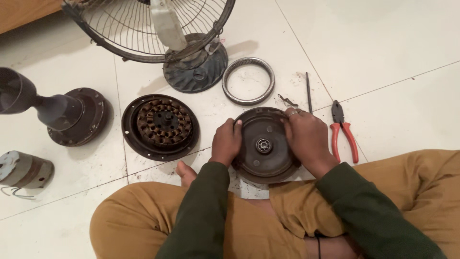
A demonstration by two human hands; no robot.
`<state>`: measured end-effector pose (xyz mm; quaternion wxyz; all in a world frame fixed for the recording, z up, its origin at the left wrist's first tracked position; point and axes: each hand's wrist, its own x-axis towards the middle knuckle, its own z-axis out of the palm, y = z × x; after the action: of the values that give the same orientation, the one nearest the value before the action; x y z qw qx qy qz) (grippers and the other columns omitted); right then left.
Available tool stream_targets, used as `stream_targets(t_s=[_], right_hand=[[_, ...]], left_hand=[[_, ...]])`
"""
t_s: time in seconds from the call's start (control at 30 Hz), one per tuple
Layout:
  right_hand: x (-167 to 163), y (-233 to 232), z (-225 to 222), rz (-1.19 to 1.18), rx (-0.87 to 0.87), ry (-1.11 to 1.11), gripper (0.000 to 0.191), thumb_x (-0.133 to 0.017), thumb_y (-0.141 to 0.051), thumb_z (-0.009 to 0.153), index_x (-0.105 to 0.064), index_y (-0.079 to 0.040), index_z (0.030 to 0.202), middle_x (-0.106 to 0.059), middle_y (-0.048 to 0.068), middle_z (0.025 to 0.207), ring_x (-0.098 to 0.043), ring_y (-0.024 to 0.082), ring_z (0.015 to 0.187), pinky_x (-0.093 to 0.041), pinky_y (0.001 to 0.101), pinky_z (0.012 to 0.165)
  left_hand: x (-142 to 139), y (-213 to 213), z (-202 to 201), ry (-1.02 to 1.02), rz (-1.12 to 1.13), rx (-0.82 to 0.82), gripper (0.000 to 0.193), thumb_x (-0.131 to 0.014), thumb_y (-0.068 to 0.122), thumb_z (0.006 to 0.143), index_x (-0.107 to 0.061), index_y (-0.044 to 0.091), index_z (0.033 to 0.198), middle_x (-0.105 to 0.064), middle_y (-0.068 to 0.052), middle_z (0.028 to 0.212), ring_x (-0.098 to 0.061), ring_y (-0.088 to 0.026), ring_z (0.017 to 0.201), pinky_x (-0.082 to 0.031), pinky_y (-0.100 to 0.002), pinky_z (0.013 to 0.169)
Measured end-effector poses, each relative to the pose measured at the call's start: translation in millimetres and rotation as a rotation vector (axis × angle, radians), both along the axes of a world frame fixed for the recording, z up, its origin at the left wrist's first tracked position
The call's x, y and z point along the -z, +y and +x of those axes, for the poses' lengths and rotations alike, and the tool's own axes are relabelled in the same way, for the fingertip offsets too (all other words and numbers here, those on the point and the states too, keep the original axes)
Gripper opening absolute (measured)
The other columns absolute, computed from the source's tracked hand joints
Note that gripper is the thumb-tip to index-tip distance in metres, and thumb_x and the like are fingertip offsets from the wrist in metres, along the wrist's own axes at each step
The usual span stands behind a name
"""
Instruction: The person sits on the floor repairing a pedestal fan. They scrape dirt from a fan housing with a small tool, use pliers on a fastener, rub a part with a sanding block, then fit the fan's rotor assembly into the housing and press it into place.
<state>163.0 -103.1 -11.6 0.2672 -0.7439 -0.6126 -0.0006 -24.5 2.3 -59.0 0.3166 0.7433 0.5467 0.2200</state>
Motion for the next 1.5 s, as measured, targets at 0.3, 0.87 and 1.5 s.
stream_targets(t_s=[0.3, 0.87, 1.5], right_hand=[[-10, 4, -7, -0.01, -0.205, 0.001, 0.017, -0.062, -0.005, 0.086, -0.071, -0.005, 0.101, -0.067, 0.019, 0.082, -0.067, 0.04, 0.078, -0.055, 0.0495, 0.067], [1, 5, -27, 0.001, -0.485, 0.078, 0.02, -0.06, -0.004, 0.085, -0.071, -0.006, 0.102, -0.07, 0.02, 0.09, -0.069, 0.039, 0.076, -0.055, 0.05, 0.065], [2, 1, -26, -0.19, -0.404, 0.308, 0.015, -0.066, -0.011, 0.086, -0.07, -0.007, 0.1, -0.07, 0.022, 0.081, -0.068, 0.042, 0.078, -0.053, 0.0516, 0.067]], left_hand=[[4, 9, 0, 0.013, -0.1, 0.097, 0.044, -0.044, 0.045, 0.103, -0.065, 0.012, 0.123, -0.071, -0.021, 0.115, -0.064, -0.043, 0.11, -0.05, -0.05, 0.091], [-1, 13, 8, -0.043, -0.217, 0.015, 0.045, -0.053, 0.051, 0.097, -0.075, 0.014, 0.108, -0.075, -0.014, 0.096, -0.07, -0.035, 0.094, -0.052, -0.043, 0.083], [-10, 2, 7, -0.126, -0.182, -0.035, 0.044, -0.058, 0.05, 0.096, -0.077, 0.011, 0.1, -0.073, -0.012, 0.084, -0.069, -0.031, 0.08, -0.051, -0.041, 0.074]])
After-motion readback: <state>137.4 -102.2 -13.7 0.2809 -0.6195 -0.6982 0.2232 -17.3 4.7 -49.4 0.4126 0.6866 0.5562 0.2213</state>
